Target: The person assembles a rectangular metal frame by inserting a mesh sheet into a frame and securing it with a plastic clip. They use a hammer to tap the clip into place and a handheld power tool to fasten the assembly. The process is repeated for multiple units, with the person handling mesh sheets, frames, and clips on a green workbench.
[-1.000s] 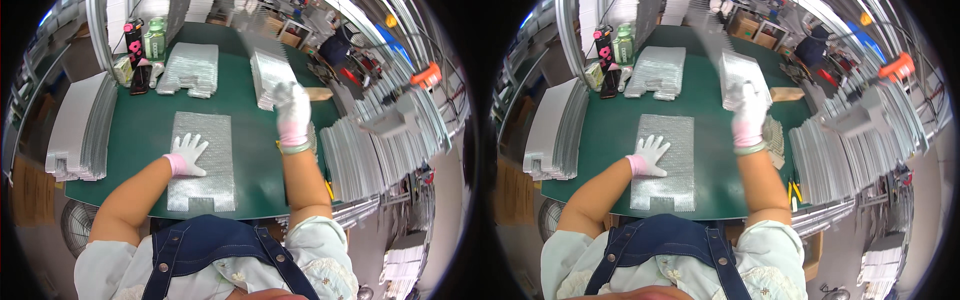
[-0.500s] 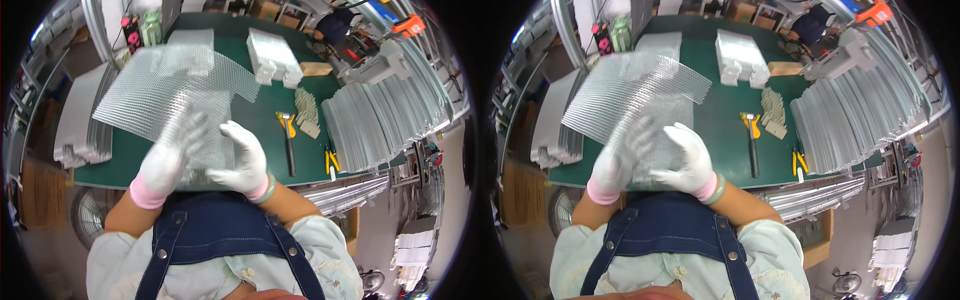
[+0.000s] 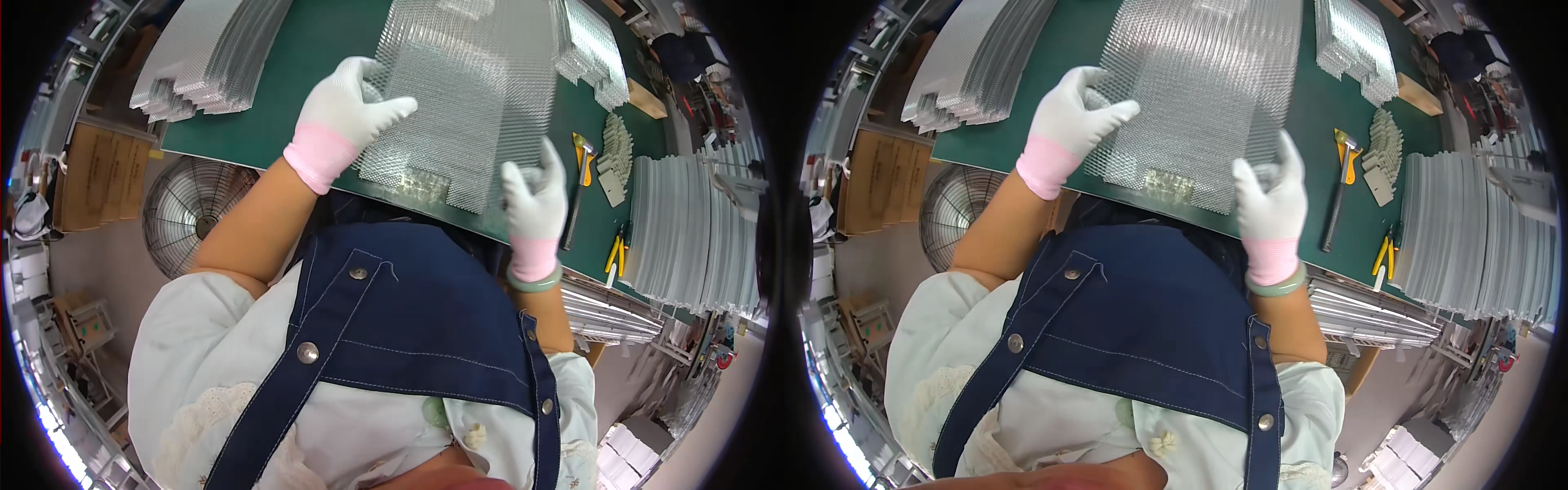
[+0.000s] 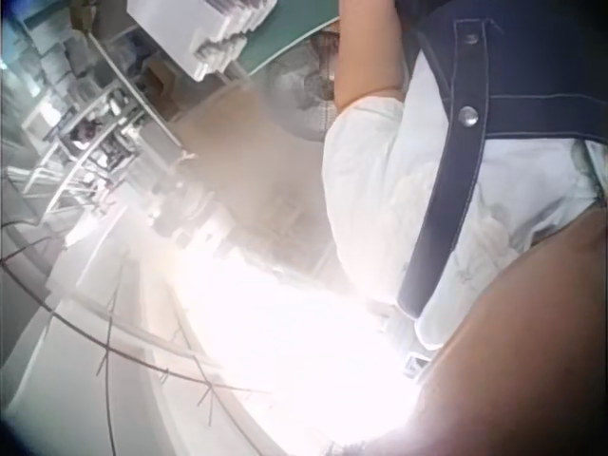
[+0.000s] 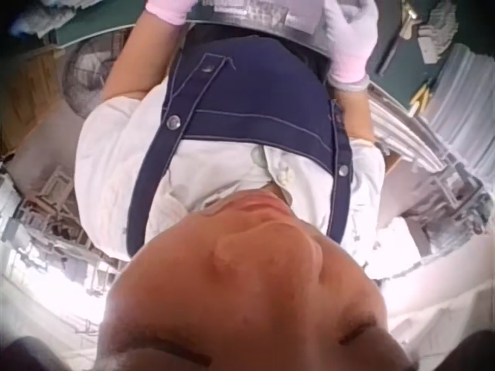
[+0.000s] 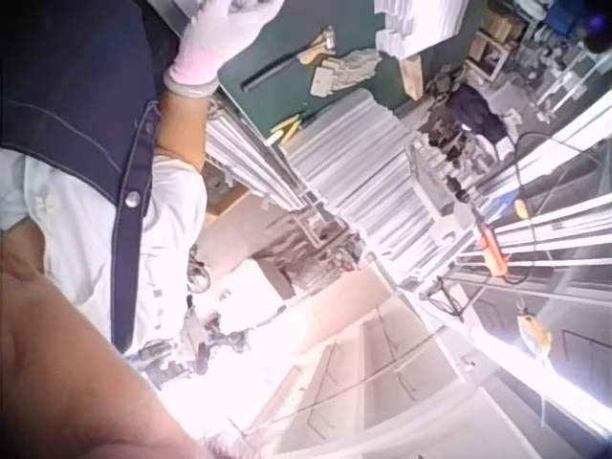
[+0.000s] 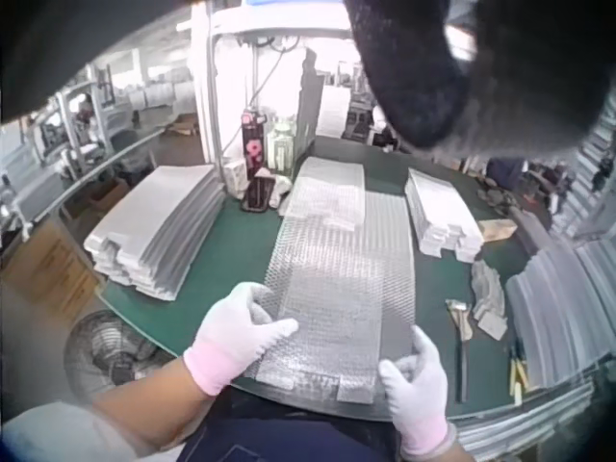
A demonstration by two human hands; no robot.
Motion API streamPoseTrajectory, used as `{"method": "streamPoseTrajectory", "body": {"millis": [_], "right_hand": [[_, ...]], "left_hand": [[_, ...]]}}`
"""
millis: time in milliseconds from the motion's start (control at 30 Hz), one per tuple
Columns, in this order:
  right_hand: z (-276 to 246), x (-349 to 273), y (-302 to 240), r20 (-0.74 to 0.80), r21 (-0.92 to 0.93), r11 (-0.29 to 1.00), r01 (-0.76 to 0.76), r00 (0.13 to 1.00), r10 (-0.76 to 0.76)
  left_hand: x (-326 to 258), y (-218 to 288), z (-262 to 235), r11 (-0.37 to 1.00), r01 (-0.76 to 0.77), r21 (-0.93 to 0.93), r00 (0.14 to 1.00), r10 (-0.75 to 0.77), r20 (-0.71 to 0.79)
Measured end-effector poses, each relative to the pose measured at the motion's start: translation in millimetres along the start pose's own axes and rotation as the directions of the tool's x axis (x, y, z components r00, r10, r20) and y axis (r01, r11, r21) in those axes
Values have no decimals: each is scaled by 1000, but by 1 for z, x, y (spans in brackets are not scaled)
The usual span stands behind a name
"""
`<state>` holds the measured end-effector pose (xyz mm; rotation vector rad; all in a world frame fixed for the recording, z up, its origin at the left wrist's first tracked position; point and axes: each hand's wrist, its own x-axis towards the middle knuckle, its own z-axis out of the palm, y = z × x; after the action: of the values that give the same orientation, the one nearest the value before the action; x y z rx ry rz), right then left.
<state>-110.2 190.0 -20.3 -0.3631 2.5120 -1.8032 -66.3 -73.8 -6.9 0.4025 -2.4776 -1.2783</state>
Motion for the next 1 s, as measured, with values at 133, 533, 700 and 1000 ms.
{"method": "streamPoseTrajectory", "body": {"millis": [133,533,700,1000], "right_hand": [[14,-6,28,41,-449,890,-78,993,108],[28,9,63,173,-766,643,2,964,203],[27,9,67,176,-753,658,17,968,177],[27,24,31,78,-920,389,-41,955,285]], "left_hand": [[-6,-26,27,979,59,196,995,-73,66],[-2,-55,60,840,89,536,945,-242,222],[4,-46,58,836,115,536,918,-296,264],[3,-35,55,700,47,713,954,-242,176]]}}
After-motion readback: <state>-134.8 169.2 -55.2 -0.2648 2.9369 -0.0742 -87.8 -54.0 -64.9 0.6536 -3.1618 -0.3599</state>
